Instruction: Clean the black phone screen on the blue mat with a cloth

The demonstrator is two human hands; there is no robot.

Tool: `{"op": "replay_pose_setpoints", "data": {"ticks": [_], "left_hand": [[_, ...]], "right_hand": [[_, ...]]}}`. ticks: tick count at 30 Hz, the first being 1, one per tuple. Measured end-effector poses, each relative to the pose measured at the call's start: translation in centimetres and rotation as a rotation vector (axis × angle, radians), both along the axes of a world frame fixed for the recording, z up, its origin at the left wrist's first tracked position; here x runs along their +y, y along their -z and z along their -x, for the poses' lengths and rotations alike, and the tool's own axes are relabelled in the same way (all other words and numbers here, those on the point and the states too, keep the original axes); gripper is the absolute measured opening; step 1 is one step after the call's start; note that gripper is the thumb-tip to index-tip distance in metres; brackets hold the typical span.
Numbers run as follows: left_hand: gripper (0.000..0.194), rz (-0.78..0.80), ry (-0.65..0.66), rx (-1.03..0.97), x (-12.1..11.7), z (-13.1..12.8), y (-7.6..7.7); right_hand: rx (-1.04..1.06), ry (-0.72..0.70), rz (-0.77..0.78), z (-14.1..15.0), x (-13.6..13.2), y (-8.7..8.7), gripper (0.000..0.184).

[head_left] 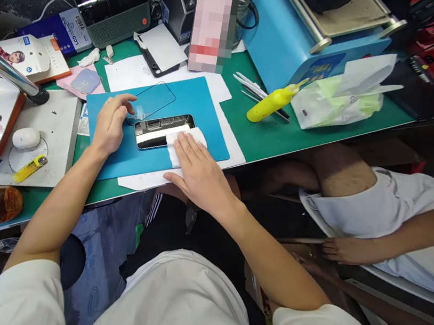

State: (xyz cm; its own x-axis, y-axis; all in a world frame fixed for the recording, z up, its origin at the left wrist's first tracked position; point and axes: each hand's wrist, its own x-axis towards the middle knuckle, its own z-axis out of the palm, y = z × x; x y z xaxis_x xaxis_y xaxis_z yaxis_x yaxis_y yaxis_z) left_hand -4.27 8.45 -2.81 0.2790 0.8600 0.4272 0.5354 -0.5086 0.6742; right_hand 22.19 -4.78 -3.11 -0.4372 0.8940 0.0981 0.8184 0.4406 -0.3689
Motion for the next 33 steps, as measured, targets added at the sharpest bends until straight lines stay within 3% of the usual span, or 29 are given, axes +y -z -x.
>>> {"op": "replay_pose_setpoints", "data": {"ticks": [7, 16, 24, 33], "left_hand": [[0.051, -0.027, 0.019, 0.008, -0.3, -0.3, -0.1], [0.064, -0.030, 0.007, 0.073, -0.7, -0.8, -0.1], [0.065, 0.007, 0.026, 0.105, -1.3, -1.2, 0.1], [0.058, -0.007, 0.015, 0.085, -1.1, -1.1, 0.3]], "right_hand": [[-0.010, 0.022, 0.039, -0.9, 1.6, 0.4, 0.103], [-0.086, 0.072, 0.097, -0.3, 5.4, 0.2, 0.115], [-0.093, 0.092, 0.118, 3.2, 6.2, 0.1, 0.131], [0.003, -0.015, 0.140, 9.0, 5.7, -0.9, 0.131]]}}
